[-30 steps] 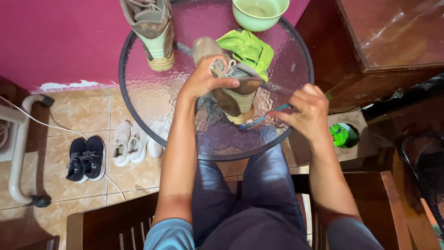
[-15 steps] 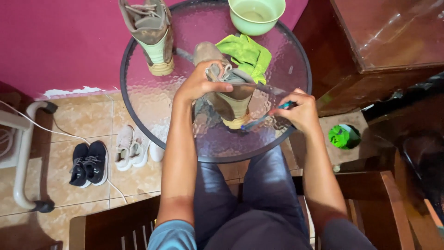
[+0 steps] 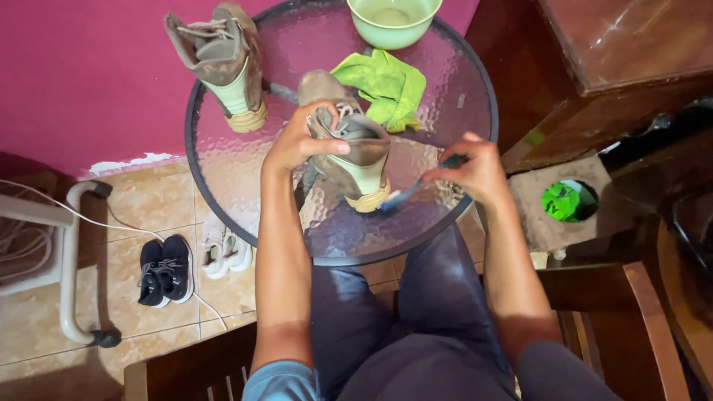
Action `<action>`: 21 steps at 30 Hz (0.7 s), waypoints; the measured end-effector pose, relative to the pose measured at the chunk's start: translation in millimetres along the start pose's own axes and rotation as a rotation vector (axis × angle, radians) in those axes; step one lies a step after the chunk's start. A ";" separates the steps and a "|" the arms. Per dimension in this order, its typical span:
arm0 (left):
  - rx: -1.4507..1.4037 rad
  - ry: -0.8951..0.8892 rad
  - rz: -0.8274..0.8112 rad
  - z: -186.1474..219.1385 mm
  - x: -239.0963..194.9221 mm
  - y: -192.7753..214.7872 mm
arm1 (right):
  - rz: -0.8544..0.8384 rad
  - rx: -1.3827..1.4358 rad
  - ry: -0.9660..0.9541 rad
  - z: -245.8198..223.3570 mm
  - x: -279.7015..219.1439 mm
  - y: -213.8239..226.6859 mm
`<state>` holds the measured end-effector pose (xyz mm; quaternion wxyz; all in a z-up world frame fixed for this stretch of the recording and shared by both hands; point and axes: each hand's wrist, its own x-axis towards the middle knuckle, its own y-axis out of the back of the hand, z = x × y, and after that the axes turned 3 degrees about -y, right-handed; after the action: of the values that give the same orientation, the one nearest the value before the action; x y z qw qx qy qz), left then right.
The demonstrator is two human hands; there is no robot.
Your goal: The person scrubs a beige high-top sneaker with a blue toothbrush, focusing on the upper and midsole areas. A green cloth and a bowl of water are on the glass table, and the person rotates the shoe to access different sides.
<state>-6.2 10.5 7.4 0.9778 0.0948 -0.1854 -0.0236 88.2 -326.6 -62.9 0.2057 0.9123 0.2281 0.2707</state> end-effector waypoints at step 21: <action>-0.006 -0.005 -0.002 -1.7 1.1 0.0 | -0.062 0.052 0.055 -6.9 1.7 -4.9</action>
<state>-4.6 10.7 6.3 0.9776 0.0919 -0.1878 -0.0257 84.0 -320.0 -59.4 0.1839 0.9020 0.2689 0.2834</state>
